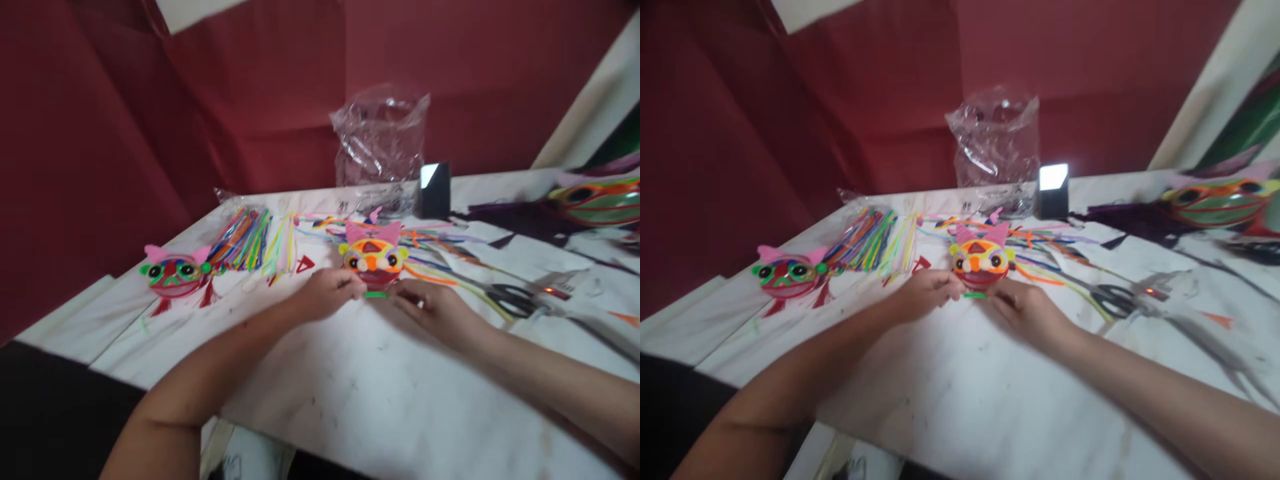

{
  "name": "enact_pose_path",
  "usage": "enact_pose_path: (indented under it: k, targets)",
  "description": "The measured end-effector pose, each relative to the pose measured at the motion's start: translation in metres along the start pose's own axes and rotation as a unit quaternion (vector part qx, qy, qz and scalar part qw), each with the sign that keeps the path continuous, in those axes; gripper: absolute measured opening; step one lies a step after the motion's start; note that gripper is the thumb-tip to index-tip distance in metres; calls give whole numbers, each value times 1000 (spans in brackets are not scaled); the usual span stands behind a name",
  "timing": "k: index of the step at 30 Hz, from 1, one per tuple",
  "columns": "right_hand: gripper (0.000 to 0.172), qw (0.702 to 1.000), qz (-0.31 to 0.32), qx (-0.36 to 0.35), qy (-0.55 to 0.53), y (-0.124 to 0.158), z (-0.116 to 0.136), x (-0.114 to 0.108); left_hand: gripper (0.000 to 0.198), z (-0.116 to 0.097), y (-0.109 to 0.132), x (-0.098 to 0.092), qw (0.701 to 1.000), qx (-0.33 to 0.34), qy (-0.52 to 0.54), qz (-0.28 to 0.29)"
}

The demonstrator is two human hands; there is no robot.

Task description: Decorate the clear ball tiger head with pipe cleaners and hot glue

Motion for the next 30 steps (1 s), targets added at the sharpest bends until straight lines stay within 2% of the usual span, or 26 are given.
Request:
enact_pose_path:
  k: [4, 6, 7, 10, 12, 14, 16, 18, 20, 21, 22, 24, 27, 29, 30]
  targets:
    - [24, 999, 17, 35, 7, 4, -6, 0, 13, -8, 33, -9, 974, 43, -190, 117]
    - [27, 998, 28, 56, -6, 7, -10, 3, 12, -4, 59, -6, 960, 55, -207, 182]
    - [28, 997, 32, 65, -14, 8, -12, 4, 13, 0, 70, -6, 958, 55, -205, 191]
    - [28, 996, 34, 82, -31, 12, -17, 9, 14, 16, 93, -13, 972, 22, -176, 154]
    - [27, 995, 33, 92, -32, 14, -19, 10, 13, 28, 109, -6, 971, 0, -179, 156]
    - [28, 994, 30, 98, -30, 14, -19, 10, 10, 35, 127, 10, 955, 6, -247, 162]
    - [29, 995, 25, 95, -29, 11, -15, 6, 4, 40, 139, 21, 925, 26, -359, 120]
    - [29, 995, 19, 90, -24, 7, -9, -1, 16, 42, 145, 34, 896, 72, -427, 101]
    - [29, 997, 10, 79, -20, 2, -3, -10, 20, 45, 134, 36, 885, 105, -447, 70]
    - [30, 997, 3, 72, -22, 0, 0, -14, 18, 45, 120, 26, 890, 100, -444, 26]
    - [30, 998, -5, 65, -26, -2, 2, -17, 17, 46, 101, 12, 898, 83, -432, -14]
    - [31, 997, -20, 57, -39, -4, 4, -21, 15, 45, 58, -31, 911, 27, -388, -138]
    - [29, 997, -22, 58, -42, -4, -1, -19, 14, 37, -1, -70, 918, 6, -341, -203]
    - [26, 998, -13, 54, -26, -4, -4, -15, 7, 28, -22, -88, 918, -1, -299, -259]
    - [24, 999, -8, 49, -15, -5, -5, -13, 8, 21, -25, -90, 920, 14, -273, -281]
Point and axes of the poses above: each hand's wrist, its own y-axis away from the middle knuckle, its own x-axis out of the palm, z = x × y, the point moved 10 cm from there along -y, towards the middle knuckle, and after that the axes turned 11 degrees about -x, right-handed, at the moved point
